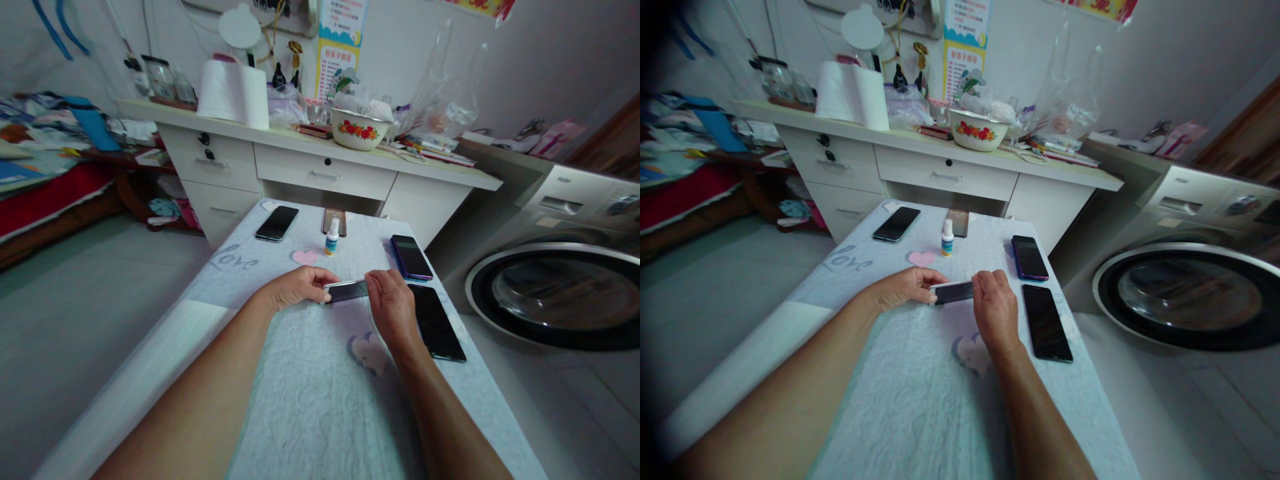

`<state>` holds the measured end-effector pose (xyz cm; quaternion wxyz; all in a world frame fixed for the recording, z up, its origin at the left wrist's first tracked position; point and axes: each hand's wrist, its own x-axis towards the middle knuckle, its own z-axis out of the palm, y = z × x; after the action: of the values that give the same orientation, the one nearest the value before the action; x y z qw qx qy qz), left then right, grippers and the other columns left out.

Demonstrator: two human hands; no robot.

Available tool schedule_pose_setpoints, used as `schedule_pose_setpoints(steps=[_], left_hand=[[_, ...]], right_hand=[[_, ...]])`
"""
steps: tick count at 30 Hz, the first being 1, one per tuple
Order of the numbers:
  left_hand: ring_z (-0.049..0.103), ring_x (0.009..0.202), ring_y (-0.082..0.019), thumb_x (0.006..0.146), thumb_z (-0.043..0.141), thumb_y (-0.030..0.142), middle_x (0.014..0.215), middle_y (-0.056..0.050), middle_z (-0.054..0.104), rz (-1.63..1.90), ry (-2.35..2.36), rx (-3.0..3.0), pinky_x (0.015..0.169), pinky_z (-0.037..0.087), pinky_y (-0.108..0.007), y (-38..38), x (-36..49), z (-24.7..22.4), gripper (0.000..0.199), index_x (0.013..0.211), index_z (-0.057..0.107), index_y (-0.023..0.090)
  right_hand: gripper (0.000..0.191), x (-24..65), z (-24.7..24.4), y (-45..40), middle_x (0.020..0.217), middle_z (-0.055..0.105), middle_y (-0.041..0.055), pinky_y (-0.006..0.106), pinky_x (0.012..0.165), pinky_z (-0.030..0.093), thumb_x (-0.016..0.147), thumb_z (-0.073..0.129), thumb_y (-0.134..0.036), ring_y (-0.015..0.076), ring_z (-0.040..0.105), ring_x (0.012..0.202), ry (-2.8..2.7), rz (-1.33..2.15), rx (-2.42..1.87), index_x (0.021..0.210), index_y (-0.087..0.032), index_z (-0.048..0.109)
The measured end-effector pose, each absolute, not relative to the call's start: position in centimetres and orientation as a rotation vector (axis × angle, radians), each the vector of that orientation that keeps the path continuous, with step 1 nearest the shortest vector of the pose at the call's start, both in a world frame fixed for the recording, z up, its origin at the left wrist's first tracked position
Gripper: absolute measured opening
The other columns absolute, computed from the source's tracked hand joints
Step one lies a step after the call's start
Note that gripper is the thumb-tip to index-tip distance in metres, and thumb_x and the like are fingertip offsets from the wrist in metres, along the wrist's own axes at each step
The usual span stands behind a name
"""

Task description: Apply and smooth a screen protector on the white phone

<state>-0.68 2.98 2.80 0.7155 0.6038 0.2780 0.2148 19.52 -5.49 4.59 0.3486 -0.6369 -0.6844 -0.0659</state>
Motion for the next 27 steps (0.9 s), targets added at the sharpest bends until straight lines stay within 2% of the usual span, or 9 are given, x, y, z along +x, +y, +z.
schedule_pose_setpoints(steps=[9, 14, 27], left_hand=[[0.058, 0.078, -0.012, 0.058, 0.075, 0.02, 0.088, -0.003, 0.068, 0.471, 0.602, 1.321, 0.073, 0.041, -0.025, 3.0, -0.5, 2.7, 0.043, 0.099, 0.068, 0.013], [0.058, 0.077, -0.013, 0.057, 0.076, 0.019, 0.086, -0.003, 0.067, 0.475, 0.61, 1.316, 0.072, 0.041, -0.026, 3.0, -0.5, 2.8, 0.043, 0.099, 0.068, 0.012], [0.06, 0.078, -0.014, 0.058, 0.075, 0.018, 0.087, -0.004, 0.068, 0.485, 0.602, 1.318, 0.072, 0.044, -0.026, 3.0, -0.6, 2.7, 0.043, 0.1, 0.068, 0.012]], right_hand=[[0.014, 18.8, 4.2, -5.5, 0.088, 0.058, 0.0062, 0.028, 0.073, 0.043, 0.088, 0.05, -0.022, 0.018, 0.056, 0.079, -1.837, -0.123, -1.587, 0.094, -0.018, 0.062], [0.019, 18.6, 4.1, -5.5, 0.09, 0.058, 0.007, 0.029, 0.076, 0.044, 0.089, 0.046, -0.016, 0.0185, 0.056, 0.082, -1.853, -0.085, -1.572, 0.098, -0.018, 0.062], [0.018, 18.3, 4.6, -5.7, 0.088, 0.059, 0.0066, 0.03, 0.077, 0.044, 0.093, 0.042, -0.021, 0.0187, 0.057, 0.082, -1.851, -0.061, -1.526, 0.096, -0.018, 0.06]])
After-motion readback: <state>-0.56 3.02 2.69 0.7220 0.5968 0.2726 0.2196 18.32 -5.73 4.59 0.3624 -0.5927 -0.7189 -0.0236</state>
